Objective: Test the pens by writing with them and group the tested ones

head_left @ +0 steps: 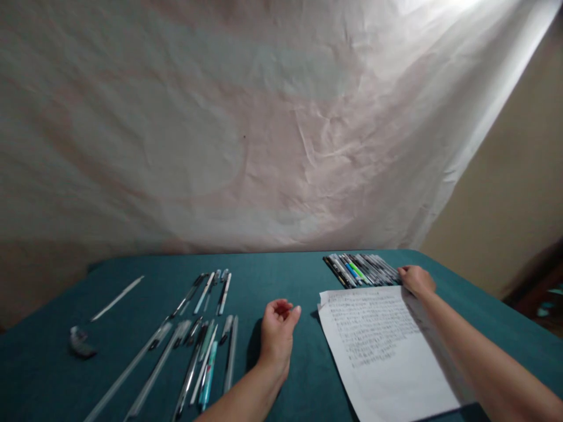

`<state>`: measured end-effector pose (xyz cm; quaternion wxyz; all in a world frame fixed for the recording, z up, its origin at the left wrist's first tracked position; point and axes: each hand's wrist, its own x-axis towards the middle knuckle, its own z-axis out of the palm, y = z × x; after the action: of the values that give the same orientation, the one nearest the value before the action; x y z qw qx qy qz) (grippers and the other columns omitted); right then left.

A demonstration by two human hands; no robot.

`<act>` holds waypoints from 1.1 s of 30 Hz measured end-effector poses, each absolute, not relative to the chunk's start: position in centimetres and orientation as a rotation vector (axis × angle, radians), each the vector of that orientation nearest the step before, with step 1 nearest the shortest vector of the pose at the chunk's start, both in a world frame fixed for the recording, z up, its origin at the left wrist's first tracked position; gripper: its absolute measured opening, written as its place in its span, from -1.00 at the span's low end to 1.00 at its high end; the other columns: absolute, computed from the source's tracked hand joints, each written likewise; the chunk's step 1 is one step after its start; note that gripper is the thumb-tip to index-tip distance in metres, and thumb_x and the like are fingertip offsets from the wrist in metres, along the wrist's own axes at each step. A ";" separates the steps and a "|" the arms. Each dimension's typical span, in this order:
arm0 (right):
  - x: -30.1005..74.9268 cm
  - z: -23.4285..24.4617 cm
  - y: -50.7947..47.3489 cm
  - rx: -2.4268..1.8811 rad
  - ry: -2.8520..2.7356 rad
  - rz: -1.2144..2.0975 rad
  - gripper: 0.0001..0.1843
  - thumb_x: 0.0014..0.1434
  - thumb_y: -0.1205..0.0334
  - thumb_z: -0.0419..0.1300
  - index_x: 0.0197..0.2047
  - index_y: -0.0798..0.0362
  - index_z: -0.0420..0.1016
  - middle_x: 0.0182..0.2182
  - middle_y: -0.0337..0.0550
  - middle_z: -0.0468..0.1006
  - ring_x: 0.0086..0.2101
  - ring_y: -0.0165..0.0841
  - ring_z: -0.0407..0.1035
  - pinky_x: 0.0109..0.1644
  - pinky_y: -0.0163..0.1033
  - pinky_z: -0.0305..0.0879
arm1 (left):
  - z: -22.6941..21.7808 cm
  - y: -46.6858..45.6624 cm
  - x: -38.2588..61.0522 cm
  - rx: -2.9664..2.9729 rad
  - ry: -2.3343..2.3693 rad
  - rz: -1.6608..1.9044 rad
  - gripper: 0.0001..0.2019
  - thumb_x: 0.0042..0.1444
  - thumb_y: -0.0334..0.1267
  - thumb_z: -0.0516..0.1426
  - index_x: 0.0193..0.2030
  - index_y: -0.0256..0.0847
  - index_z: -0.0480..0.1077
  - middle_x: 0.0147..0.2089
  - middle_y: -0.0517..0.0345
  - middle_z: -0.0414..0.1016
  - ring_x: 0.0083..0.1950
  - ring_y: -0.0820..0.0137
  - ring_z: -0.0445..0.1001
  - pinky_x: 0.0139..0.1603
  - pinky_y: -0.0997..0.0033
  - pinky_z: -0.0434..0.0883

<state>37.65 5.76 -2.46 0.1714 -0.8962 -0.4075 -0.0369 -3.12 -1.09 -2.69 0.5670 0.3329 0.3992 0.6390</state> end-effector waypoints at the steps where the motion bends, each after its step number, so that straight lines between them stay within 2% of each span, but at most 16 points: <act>1: 37.5 -2.3 5.8 -2.523 -1.175 -0.146 -0.64 0.09 0.14 0.05 -0.20 0.16 0.55 -0.29 0.21 0.54 -0.28 -0.05 0.43 -0.41 -0.18 0.24 | -2.6 -1.3 -3.1 0.838 0.937 1.492 -0.72 -0.17 -0.38 0.27 -0.30 -0.26 0.32 -0.31 0.15 0.40 -0.27 0.48 0.39 -0.15 0.47 0.29; 5: 35.3 -0.8 6.8 -2.365 -1.323 -0.295 -0.62 0.12 0.13 0.00 -0.11 0.13 0.48 -0.19 0.14 0.51 -0.20 -0.09 0.39 -0.26 -0.14 0.26 | -2.3 -1.8 -3.0 1.012 0.985 1.420 -0.93 -0.04 -0.41 0.12 -0.37 -0.25 0.38 -0.36 0.15 0.41 -0.29 0.44 0.36 -0.24 0.50 0.26; 7: 32.3 0.4 7.5 -2.196 -1.457 -0.355 -0.65 0.11 0.15 0.01 -0.11 0.12 0.46 -0.20 0.06 0.51 -0.19 -0.16 0.37 -0.17 -0.16 0.26 | -2.0 -2.1 -3.1 1.026 0.993 1.413 -0.90 -0.05 -0.47 0.06 -0.44 -0.25 0.38 -0.36 0.14 0.41 -0.28 0.43 0.36 -0.27 0.51 0.25; 9: 27.7 1.6 7.6 -1.834 -1.656 -0.391 -0.69 0.11 0.17 0.04 -0.15 0.14 0.45 -0.27 0.02 0.51 -0.26 -0.22 0.39 -0.18 -0.19 0.28 | -1.3 -2.7 -3.3 1.050 0.985 1.405 -0.88 -0.05 -0.47 0.04 -0.47 -0.24 0.38 -0.37 0.14 0.41 -0.32 0.43 0.35 -0.32 0.51 0.25; 10: 25.0 2.2 7.4 -1.675 -1.740 -0.358 -0.71 0.11 0.18 0.04 -0.17 0.13 0.45 -0.28 0.00 0.50 -0.30 -0.26 0.39 -0.20 -0.21 0.29 | -0.8 -3.1 -3.4 1.079 0.971 1.399 -0.87 -0.03 -0.46 0.03 -0.46 -0.24 0.38 -0.40 0.15 0.40 -0.35 0.43 0.34 -0.34 0.50 0.25; 13: 16.0 3.3 5.6 -1.251 -2.102 -0.100 -0.75 0.17 0.20 0.01 -0.20 0.07 0.47 -0.28 -0.06 0.49 -0.35 -0.34 0.39 -0.26 -0.26 0.32 | 0.7 -4.8 -3.8 1.477 0.833 1.423 -0.87 0.03 -0.40 0.01 -0.44 -0.24 0.36 -0.35 0.10 0.37 -0.25 0.38 0.34 -0.21 0.43 0.27; 15: 10.5 3.5 4.1 -0.977 -2.353 0.096 -0.77 0.19 0.25 0.01 -0.16 0.02 0.47 -0.24 -0.09 0.49 -0.27 -0.35 0.38 -0.19 -0.25 0.31 | 1.6 -6.1 -4.0 1.704 0.705 1.424 -0.90 0.02 -0.39 0.01 -0.44 -0.24 0.33 -0.38 0.09 0.37 -0.27 0.37 0.35 -0.22 0.41 0.29; 18: 4.5 3.0 2.4 -0.610 -2.566 0.250 -0.76 0.19 0.28 0.04 -0.11 0.00 0.46 -0.21 -0.10 0.51 -0.20 -0.35 0.36 -0.14 -0.22 0.31 | 2.1 -7.6 -4.0 1.986 0.468 1.472 -0.91 -0.07 -0.37 0.05 -0.37 -0.23 0.33 -0.34 0.05 0.41 -0.24 0.33 0.39 -0.13 0.36 0.32; 22: 0.3 2.5 1.5 -0.461 -2.596 0.340 -0.72 0.20 0.31 0.03 -0.03 0.00 0.41 -0.12 -0.12 0.49 -0.08 -0.35 0.30 -0.03 -0.18 0.27 | 2.2 -8.5 -3.9 2.133 0.310 1.480 -0.86 -0.08 -0.35 0.06 -0.30 -0.20 0.30 -0.28 0.00 0.44 -0.19 0.30 0.43 -0.06 0.34 0.34; 26: -1.7 2.2 1.2 -0.354 -2.627 0.328 -0.72 0.20 0.34 0.03 -0.04 0.01 0.41 -0.09 -0.12 0.48 -0.04 -0.35 0.26 0.01 -0.18 0.24 | 2.2 -8.5 -3.9 2.140 0.309 1.473 -0.80 -0.10 -0.38 0.07 -0.26 -0.22 0.27 -0.26 -0.05 0.44 -0.14 0.28 0.44 -0.06 0.34 0.35; 33: -2.8 1.1 0.9 -0.466 -2.608 0.326 -0.79 0.18 0.26 0.06 -0.15 0.04 0.47 -0.24 -0.11 0.52 -0.21 -0.34 0.32 -0.10 -0.21 0.26 | 2.1 -8.4 -3.8 2.156 0.293 1.497 -0.78 -0.10 -0.40 0.07 -0.24 -0.23 0.26 -0.29 -0.03 0.46 -0.14 0.29 0.45 -0.04 0.36 0.36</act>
<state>-2.84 0.89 1.10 0.2338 -0.1696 -0.9500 0.1186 -3.83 -8.43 2.05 0.2476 0.7909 0.1075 0.5492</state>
